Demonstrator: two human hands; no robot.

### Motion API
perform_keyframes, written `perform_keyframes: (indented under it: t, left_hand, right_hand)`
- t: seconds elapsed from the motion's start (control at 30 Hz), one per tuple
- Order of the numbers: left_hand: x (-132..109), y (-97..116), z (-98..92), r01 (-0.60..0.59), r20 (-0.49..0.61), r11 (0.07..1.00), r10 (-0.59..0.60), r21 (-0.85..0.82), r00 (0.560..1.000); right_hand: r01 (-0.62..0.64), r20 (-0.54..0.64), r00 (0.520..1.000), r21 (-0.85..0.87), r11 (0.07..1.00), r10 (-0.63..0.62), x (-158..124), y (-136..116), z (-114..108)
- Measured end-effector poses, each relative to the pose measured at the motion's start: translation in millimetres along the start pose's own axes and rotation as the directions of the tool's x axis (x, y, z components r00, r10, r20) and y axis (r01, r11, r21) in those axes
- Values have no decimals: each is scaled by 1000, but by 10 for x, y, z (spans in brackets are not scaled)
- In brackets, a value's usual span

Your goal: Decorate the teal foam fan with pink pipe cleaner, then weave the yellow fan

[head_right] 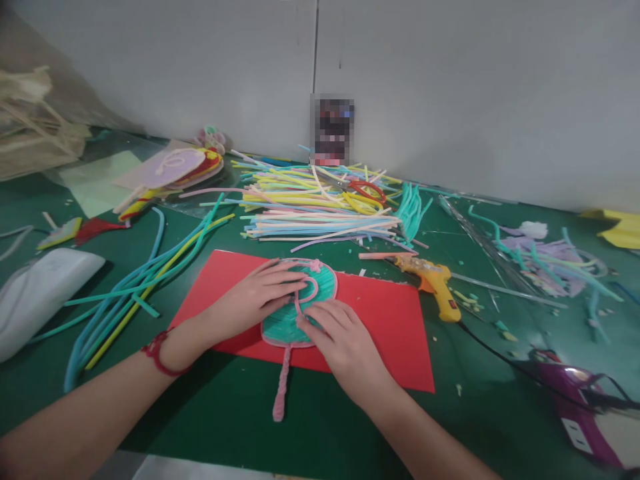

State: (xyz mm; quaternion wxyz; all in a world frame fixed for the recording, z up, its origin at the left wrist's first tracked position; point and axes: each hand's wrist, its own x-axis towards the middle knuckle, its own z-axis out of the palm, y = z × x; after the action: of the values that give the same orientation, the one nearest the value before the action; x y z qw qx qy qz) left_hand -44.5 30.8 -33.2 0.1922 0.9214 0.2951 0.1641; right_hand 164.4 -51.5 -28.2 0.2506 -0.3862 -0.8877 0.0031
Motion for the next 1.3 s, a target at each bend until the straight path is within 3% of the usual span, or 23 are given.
perform_keyframes:
  t: [0.13, 0.27, 0.43, 0.6, 0.73, 0.8, 0.9, 0.97, 1.03, 1.17, 1.3]
  left_hand:
    - [6, -21, -35, 2, -87, 979, -20, -203, 996]
    - [-3, -45, -84, 67, -182, 925, -144, -375, 973]
    - [-11, -11, -99, 16, -226, 947, -94, -322, 970]
    - [-13, 26, -55, -4, -107, 979, -18, -203, 994]
    - [-17, 14, -73, 35, -111, 955, -70, -296, 991]
    - [-14, 3, -123, 113, -186, 901, -207, -419, 961]
    - [-5, -41, -203, 217, -285, 773, -457, -597, 843]
    - [-1, -86, -232, 228, -330, 707, -558, -670, 762]
    - [-1, -125, -236, 218, -350, 666, -608, -713, 712]
    - [-4, -137, -224, 201, -312, 608, -629, -768, 711]
    - [-6, -77, -248, 195, -285, 635, -571, -747, 770]
  right_hand:
    - [-60, 23, 998, 44, 997, 59, 7, 0, 3]
    - [-85, 40, 996, 67, 994, 83, 24, -19, -12]
    - [-116, 34, 993, 53, 992, 114, 30, -20, -17]
    - [-111, 17, 994, 93, 989, 110, 4, 1, 22]
    - [-90, 39, 996, 105, 990, 86, -22, 20, 50]
    - [-89, 58, 995, 114, 990, 83, -22, 27, 50]
    - [-95, 76, 993, 125, 988, 86, -8, 29, 32]
    - [-98, 75, 993, 126, 987, 89, 1, 27, 17]
    - [-103, 73, 993, 123, 987, 95, 4, 25, 7]
    - [-104, 66, 993, 123, 987, 96, -6, 29, 13]
    - [-111, 61, 993, 129, 985, 104, -12, 37, 23]
